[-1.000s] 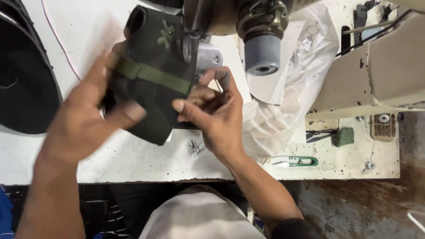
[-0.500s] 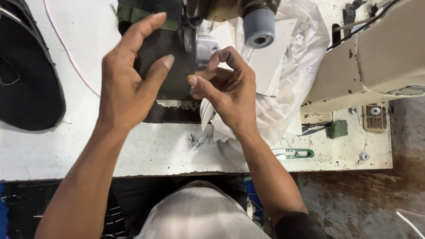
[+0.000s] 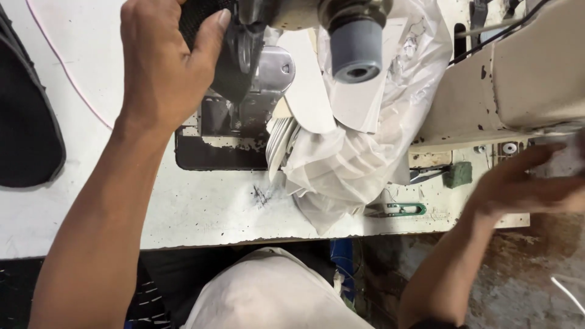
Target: The person uses a sewing machine to stitch a white insole onto a black slipper sole. They repeatedly pick up a slipper, align the insole, guide the sole under the needle, and then place the finished slipper onto a stack on the table.
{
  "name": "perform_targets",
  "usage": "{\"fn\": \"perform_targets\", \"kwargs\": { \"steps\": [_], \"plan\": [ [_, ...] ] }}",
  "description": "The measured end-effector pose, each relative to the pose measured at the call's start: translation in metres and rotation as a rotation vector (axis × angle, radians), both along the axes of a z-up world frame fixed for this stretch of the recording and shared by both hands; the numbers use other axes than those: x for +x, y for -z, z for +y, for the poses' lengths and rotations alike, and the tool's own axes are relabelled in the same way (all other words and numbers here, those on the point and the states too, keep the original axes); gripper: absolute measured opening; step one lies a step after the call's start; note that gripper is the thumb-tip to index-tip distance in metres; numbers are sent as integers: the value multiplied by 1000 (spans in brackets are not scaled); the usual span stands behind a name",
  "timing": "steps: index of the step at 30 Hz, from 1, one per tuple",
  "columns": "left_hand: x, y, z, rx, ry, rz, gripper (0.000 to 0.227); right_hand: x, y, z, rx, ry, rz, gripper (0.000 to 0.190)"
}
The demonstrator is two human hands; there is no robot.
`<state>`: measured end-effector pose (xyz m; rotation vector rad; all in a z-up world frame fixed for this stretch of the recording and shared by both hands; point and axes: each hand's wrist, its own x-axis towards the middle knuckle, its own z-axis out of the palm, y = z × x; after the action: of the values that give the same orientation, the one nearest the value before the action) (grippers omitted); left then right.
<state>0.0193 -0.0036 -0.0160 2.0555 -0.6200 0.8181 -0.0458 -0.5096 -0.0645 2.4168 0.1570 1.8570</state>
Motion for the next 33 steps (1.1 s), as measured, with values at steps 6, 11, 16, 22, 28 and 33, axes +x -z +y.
{"fn": "perform_targets", "kwargs": {
  "steps": [6, 11, 16, 22, 28, 33],
  "plan": [
    [-4, 0, -1, 45, -52, -76, 22, 0, 7, -20, 7, -98, -92, 31],
    [14, 26, 0, 72, -129, -73, 24, -9, -49, 145, 268, -413, 46, 25],
    [6, 42, 9, 110, -410, -132, 55, 24, -25, 273, 42, -422, 871, 39],
    [-50, 111, 165, 217, -754, -3, 64, 43, -20, 274, 122, -196, 1250, 62],
    [-61, 106, 307, 539, -1030, -103, 42, 49, 8, 260, 169, -357, 1021, 94],
    [-37, 113, 347, 725, -995, -92, 28, 51, -3, 264, 303, -209, 1207, 92]
  ]
}}
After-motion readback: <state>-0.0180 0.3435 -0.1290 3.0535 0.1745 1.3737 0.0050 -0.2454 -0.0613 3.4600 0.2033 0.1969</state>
